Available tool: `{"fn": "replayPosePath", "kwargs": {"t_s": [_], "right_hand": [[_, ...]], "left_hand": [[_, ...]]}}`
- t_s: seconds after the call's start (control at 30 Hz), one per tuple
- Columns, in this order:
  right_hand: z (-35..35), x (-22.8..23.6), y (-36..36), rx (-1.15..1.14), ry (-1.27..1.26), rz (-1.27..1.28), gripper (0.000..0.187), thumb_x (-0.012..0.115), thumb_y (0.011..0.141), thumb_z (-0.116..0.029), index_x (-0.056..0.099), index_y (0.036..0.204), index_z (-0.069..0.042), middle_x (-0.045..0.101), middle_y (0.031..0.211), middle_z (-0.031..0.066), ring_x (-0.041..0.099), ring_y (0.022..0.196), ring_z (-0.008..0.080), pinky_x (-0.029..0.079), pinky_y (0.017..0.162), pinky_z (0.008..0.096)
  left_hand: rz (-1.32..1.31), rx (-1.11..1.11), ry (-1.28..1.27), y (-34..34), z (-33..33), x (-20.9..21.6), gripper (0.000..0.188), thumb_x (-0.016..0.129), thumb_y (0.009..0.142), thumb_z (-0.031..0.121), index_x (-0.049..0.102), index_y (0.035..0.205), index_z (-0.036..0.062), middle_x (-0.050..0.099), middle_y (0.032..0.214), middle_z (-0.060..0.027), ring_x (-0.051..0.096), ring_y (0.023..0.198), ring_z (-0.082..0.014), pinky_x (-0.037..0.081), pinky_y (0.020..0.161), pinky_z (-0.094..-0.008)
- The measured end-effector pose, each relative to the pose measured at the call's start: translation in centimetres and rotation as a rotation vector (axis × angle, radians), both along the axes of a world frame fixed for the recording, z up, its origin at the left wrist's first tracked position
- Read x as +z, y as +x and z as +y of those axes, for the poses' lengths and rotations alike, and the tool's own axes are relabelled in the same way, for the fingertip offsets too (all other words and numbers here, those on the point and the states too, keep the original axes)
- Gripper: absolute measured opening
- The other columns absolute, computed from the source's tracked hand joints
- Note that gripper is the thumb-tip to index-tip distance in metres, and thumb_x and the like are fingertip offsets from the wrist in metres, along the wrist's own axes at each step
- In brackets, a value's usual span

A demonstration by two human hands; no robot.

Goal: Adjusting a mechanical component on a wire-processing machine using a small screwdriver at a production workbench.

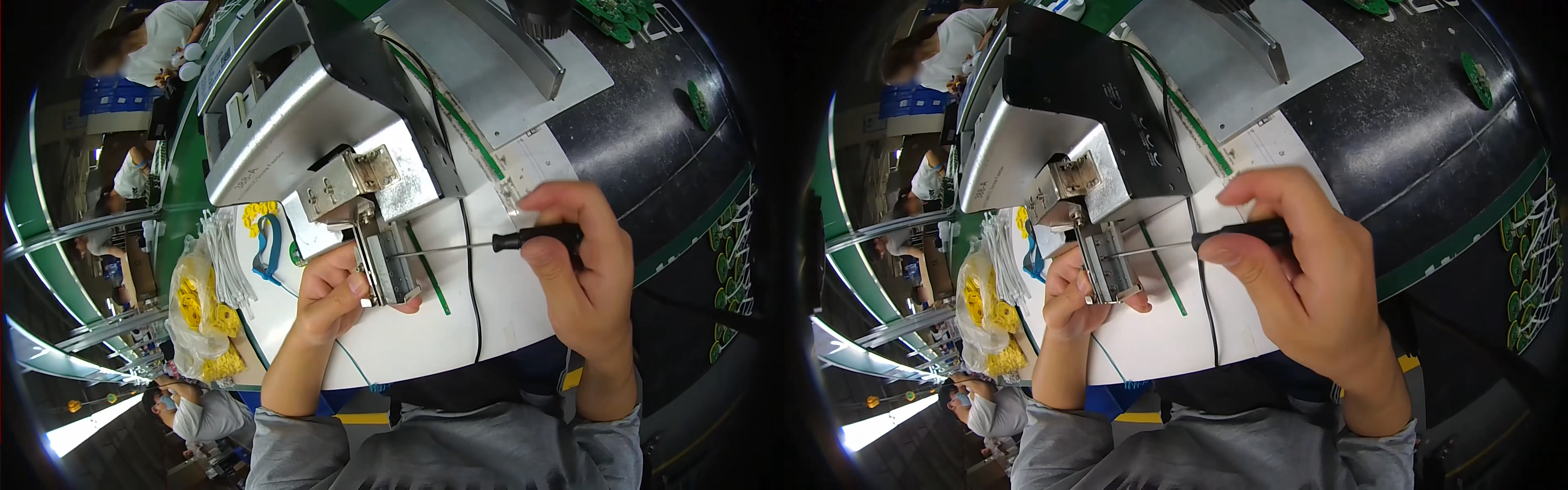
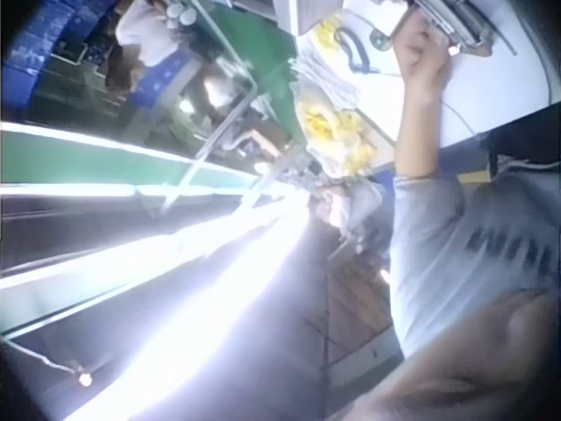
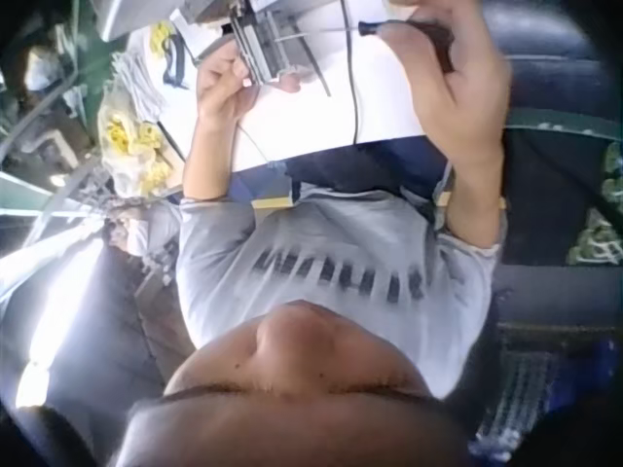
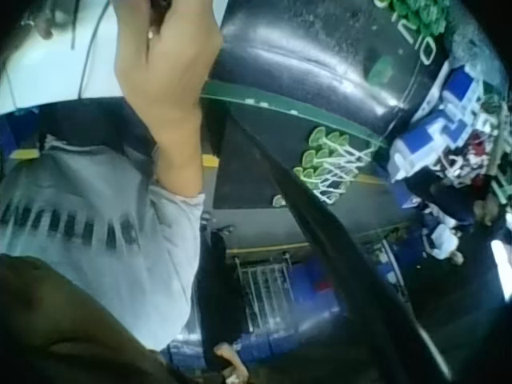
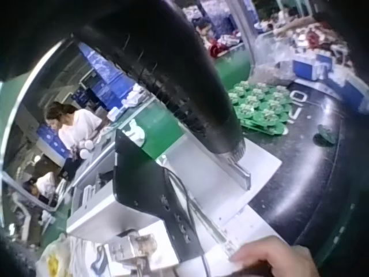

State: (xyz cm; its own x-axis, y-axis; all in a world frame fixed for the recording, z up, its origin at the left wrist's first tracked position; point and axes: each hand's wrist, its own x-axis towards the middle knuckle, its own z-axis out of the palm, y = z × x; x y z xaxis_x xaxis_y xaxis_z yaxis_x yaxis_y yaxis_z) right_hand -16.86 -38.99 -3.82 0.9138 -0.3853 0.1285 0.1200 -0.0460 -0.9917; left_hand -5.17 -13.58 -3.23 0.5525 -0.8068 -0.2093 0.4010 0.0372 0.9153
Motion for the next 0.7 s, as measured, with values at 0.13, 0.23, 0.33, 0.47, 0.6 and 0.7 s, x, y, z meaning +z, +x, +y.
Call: {"fn": "replayPosePath", "kwargs": {"t_s": [0.13,0.23,0.33,0.47,0.6,0.7], "right_hand": [[-0.1,-0.9,-0.5,0.116,0.207,-0.106,0.025,0.056,0.091,0.001,0.049,0.114,0.002,0.049,0.086,0.0003,0.043,0.075,0.0056,0.038,0.07,0.0191],[-0.9,-0.8,-0.9,0.159,0.16,-0.088,0.016,0.058,0.091,-0.002,0.053,0.105,0.003,0.053,0.087,0.0034,0.046,0.076,0.0057,0.038,0.068,0.0191],[-2.0,0.8,-1.4,0.207,-0.015,0.044,0.009,0.059,0.091,-0.003,0.056,0.096,0.004,0.056,0.088,0.006,0.048,0.076,0.0053,0.038,0.066,0.0189],[-2.1,0.3,-0.8,0.2,-0.053,0.076,0.011,0.062,0.09,-0.006,0.058,0.09,0.004,0.058,0.085,0.0074,0.049,0.076,0.0046,0.04,0.068,0.0193],[-1.1,-0.1,-0.4,0.258,0.352,-0.004,0.009,0.059,0.092,-0.006,0.06,0.094,0.003,0.058,0.088,0.0073,0.052,0.078,0.0101,0.043,0.074,0.0247],[-2.2,-1.1,-0.2,0.209,0.045,-0.162,0.015,0.065,0.085,-0.001,0.062,0.098,0.004,0.061,0.089,0.0113,0.056,0.078,0.0162,0.045,0.072,0.0272]], "left_hand": [[-0.023,-0.008,0.013,-0.4,0.0,-0.3,0.048,0.049,0.098,0.023,0.048,0.127,-0.0152,0.067,0.104,-0.0252,0.072,0.089,-0.0325,0.058,0.083,-0.0405],[-0.017,0.002,0.031,-0.8,0.0,-0.5,0.05,0.049,0.098,0.024,0.046,0.128,-0.0154,0.067,0.104,-0.0257,0.072,0.088,-0.0329,0.058,0.083,-0.0415],[-0.024,0.005,0.029,-1.0,0.1,-0.9,0.051,0.05,0.097,0.024,0.045,0.129,-0.0158,0.067,0.105,-0.0266,0.072,0.087,-0.0333,0.059,0.081,-0.0431],[-0.031,0.013,-0.016,-1.1,-0.1,-1.5,0.052,0.05,0.097,0.025,0.045,0.128,-0.0168,0.067,0.102,-0.0275,0.072,0.087,-0.0341,0.059,0.079,-0.0438],[-0.052,-0.009,0.006,-1.0,0.1,-1.8,0.052,0.051,0.097,0.025,0.045,0.128,-0.0167,0.068,0.101,-0.0273,0.072,0.086,-0.0331,0.059,0.08,-0.0431],[-0.037,-0.006,0.005,-0.9,0.1,-1.5,0.052,0.051,0.097,0.026,0.046,0.127,-0.0164,0.068,0.1,-0.0266,0.072,0.084,-0.0326,0.059,0.08,-0.0419]]}}
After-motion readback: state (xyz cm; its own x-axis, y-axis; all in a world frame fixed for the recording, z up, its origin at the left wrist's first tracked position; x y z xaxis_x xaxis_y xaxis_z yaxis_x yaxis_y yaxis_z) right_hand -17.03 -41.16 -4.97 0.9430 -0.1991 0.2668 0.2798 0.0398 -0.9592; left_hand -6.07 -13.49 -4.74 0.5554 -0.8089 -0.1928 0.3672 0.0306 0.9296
